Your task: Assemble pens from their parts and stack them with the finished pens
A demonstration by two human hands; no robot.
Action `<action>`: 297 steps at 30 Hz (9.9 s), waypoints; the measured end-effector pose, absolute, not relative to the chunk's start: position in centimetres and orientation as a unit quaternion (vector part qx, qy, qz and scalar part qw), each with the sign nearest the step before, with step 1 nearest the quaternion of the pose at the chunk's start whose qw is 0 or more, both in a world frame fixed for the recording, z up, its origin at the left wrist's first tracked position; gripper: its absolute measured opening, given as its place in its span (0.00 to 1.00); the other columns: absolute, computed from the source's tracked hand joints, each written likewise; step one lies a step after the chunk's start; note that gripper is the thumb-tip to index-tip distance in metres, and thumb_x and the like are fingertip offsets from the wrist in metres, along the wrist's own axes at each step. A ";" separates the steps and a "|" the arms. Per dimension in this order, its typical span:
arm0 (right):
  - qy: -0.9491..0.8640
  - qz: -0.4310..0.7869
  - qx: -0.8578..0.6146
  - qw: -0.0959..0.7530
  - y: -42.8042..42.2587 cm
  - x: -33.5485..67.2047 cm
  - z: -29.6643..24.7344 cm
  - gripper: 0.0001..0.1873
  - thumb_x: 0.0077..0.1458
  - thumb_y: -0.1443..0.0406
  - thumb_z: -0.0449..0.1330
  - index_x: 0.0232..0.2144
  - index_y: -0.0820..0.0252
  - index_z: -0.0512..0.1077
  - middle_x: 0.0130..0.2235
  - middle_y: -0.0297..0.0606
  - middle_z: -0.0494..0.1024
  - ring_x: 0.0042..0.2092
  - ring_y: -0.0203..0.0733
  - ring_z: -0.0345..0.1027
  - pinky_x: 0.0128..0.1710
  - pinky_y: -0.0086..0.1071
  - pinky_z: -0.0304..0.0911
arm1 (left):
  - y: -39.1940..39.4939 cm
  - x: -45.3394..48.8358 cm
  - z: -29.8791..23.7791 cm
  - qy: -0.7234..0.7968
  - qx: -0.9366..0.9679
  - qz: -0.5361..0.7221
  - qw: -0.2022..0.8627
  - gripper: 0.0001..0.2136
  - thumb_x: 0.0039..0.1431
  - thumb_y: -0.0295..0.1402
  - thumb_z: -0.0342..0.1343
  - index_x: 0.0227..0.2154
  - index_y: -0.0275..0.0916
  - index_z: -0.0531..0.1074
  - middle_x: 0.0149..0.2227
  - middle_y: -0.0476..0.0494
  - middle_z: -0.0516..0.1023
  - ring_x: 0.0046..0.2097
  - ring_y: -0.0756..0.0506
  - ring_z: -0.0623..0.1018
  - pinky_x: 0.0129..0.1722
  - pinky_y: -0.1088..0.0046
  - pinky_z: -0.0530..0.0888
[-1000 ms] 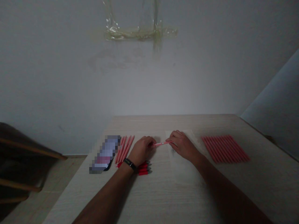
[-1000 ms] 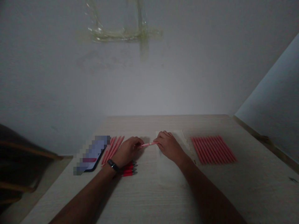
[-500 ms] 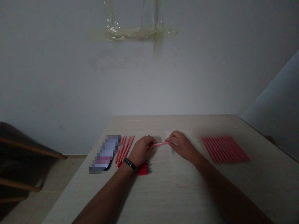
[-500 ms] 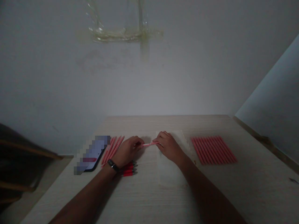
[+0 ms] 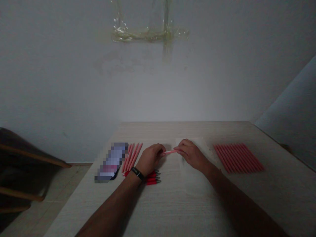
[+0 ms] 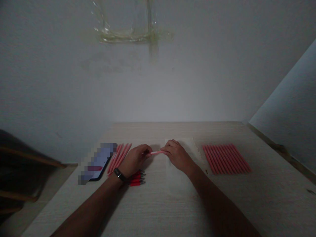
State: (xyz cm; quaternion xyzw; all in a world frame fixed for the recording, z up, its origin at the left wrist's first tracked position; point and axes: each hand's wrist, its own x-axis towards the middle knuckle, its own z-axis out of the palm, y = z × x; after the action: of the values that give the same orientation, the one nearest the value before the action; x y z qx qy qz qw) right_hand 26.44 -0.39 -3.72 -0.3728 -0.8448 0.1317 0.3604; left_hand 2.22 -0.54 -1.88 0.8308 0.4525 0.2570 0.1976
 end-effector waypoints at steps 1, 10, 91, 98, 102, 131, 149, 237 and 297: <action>-0.845 0.130 -0.372 0.362 -0.3 26.4 -3.8 0.10 0.66 0.64 0.57 0.44 0.56 0.78 0.38 0.40 0.74 0.44 0.44 0.67 0.45 0.38 0.64 | -0.5 2.2 -1.9 0.453 0.830 0.256 0.201 0.04 0.63 0.30 0.55 0.37 0.38 0.74 0.37 0.42 0.79 0.37 0.45 0.75 0.35 0.72 0.67; -0.831 0.158 -0.359 0.394 -0.4 26.8 -3.2 0.10 0.66 0.62 0.57 0.44 0.55 0.78 0.39 0.40 0.74 0.44 0.43 0.68 0.44 0.37 0.66 | -0.4 2.3 -1.9 0.461 0.824 0.256 0.208 0.07 0.63 0.30 0.55 0.41 0.39 0.76 0.38 0.42 0.79 0.40 0.45 0.76 0.37 0.72 0.69; -0.875 0.160 -0.337 0.310 -0.1 27.9 -3.0 0.09 0.67 0.63 0.56 0.45 0.56 0.75 0.42 0.39 0.77 0.46 0.43 0.68 0.48 0.37 0.61 | -0.6 2.1 -1.7 0.433 0.856 0.222 0.174 0.13 0.69 0.38 0.50 0.46 0.42 0.77 0.42 0.44 0.82 0.42 0.45 0.78 0.43 0.71 0.71; -0.879 0.134 -0.384 0.249 -0.6 27.1 -3.1 0.11 0.68 0.60 0.55 0.46 0.53 0.77 0.40 0.38 0.77 0.42 0.42 0.70 0.44 0.34 0.60 | -0.9 2.4 -1.7 0.409 0.864 0.216 0.198 0.12 0.68 0.37 0.50 0.44 0.41 0.78 0.43 0.42 0.81 0.42 0.44 0.78 0.42 0.71 0.71; -0.887 0.105 -0.399 0.207 -0.9 26.7 -3.2 0.09 0.66 0.61 0.58 0.42 0.53 0.77 0.38 0.36 0.80 0.42 0.42 0.72 0.44 0.36 0.57 | -0.9 2.5 -1.8 0.410 0.866 0.212 0.191 0.11 0.67 0.37 0.53 0.44 0.42 0.78 0.40 0.42 0.81 0.42 0.44 0.77 0.43 0.70 0.71; -0.839 0.086 -0.466 0.266 0.0 28.7 -2.7 0.06 0.62 0.65 0.59 0.36 0.56 0.78 0.36 0.36 0.82 0.37 0.40 0.75 0.41 0.33 0.61 | -0.3 2.4 -3.0 0.450 0.772 0.325 0.312 0.05 0.63 0.35 0.55 0.38 0.39 0.69 0.33 0.46 0.80 0.34 0.47 0.78 0.36 0.73 0.73; -0.857 0.059 -0.429 0.279 0.0 28.0 -3.5 0.05 0.63 0.64 0.60 0.38 0.56 0.77 0.37 0.37 0.78 0.40 0.42 0.71 0.43 0.35 0.58 | -0.7 2.5 -1.9 0.430 0.839 0.274 0.193 0.14 0.69 0.37 0.50 0.48 0.44 0.78 0.37 0.44 0.76 0.37 0.47 0.75 0.39 0.73 0.70; -0.754 0.248 -0.427 0.434 -0.3 26.6 -3.7 0.22 0.66 0.52 0.54 0.27 0.60 0.73 0.29 0.35 0.72 0.32 0.38 0.66 0.34 0.31 0.59 | -0.9 2.7 -2.0 0.430 0.833 0.292 0.192 0.06 0.58 0.31 0.61 0.38 0.41 0.79 0.36 0.43 0.76 0.40 0.44 0.74 0.41 0.70 0.68; -0.658 0.399 -0.381 0.513 -0.2 27.1 -3.2 0.13 0.60 0.55 0.61 0.34 0.60 0.74 0.27 0.35 0.74 0.27 0.36 0.67 0.27 0.29 0.62 | -2.3 5.3 -2.8 0.380 0.731 0.399 0.402 0.13 0.58 0.40 0.63 0.41 0.37 0.74 0.35 0.44 0.77 0.35 0.47 0.74 0.36 0.71 0.71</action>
State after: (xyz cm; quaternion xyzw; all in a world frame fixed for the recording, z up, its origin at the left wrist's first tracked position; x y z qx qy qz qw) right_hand 27.08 -0.19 -3.21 -0.3805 -0.6582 0.3989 0.5127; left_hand 5.29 -2.32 -2.85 0.7311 0.3802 0.3993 0.4019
